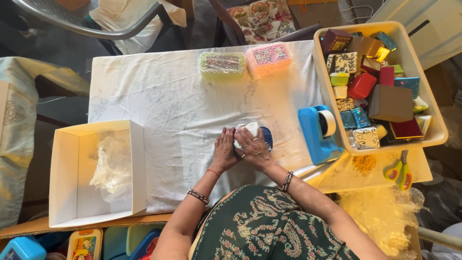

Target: The person wipes a blue plastic container with a white cloth, then places it on a sheet of bubble wrap. They fold the bubble wrap around the container to enclose it completely.

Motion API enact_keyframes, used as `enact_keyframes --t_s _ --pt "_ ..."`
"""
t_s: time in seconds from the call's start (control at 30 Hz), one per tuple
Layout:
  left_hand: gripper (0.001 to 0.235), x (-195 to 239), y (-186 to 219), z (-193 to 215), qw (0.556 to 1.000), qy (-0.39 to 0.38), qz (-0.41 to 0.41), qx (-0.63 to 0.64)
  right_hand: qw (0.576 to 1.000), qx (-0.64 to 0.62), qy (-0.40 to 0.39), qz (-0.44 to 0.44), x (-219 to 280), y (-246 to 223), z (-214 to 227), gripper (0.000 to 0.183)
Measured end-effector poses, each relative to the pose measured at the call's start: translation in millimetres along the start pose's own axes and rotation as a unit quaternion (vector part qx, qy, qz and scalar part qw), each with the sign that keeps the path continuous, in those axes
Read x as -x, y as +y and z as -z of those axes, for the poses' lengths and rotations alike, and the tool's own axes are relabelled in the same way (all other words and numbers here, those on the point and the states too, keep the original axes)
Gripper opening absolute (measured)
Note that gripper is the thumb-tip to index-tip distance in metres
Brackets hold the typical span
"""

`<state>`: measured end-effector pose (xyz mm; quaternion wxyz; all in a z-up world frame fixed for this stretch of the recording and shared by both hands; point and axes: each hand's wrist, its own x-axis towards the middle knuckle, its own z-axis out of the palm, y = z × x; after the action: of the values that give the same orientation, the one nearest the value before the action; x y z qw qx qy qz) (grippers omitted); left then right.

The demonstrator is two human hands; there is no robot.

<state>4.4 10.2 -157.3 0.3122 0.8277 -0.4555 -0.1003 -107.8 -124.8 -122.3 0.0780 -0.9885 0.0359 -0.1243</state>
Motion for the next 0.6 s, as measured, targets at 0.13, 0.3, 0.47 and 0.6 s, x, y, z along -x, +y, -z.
enact_keyframes --t_s 0.13,0.3,0.47,0.6 --pt "0.127 0.3 9.7 9.8 0.999 -0.018 0.020 0.019 0.998 0.016 0.013 -0.064 13.2 36.4 -0.9 0.059" --pt "0.128 0.2 11.2 8.4 1.000 0.004 0.008 0.018 0.978 -0.026 -0.006 -0.207 25.0 68.4 8.1 0.058" --pt "0.126 0.2 9.8 3.3 1.000 0.013 0.005 0.019 0.981 0.066 -0.043 -0.178 15.3 29.3 -1.5 0.056" --pt "0.118 8.8 -29.2 -37.7 0.992 0.060 -0.044 -0.104 0.995 0.067 -0.068 -0.007 17.3 -4.7 -23.2 0.067"
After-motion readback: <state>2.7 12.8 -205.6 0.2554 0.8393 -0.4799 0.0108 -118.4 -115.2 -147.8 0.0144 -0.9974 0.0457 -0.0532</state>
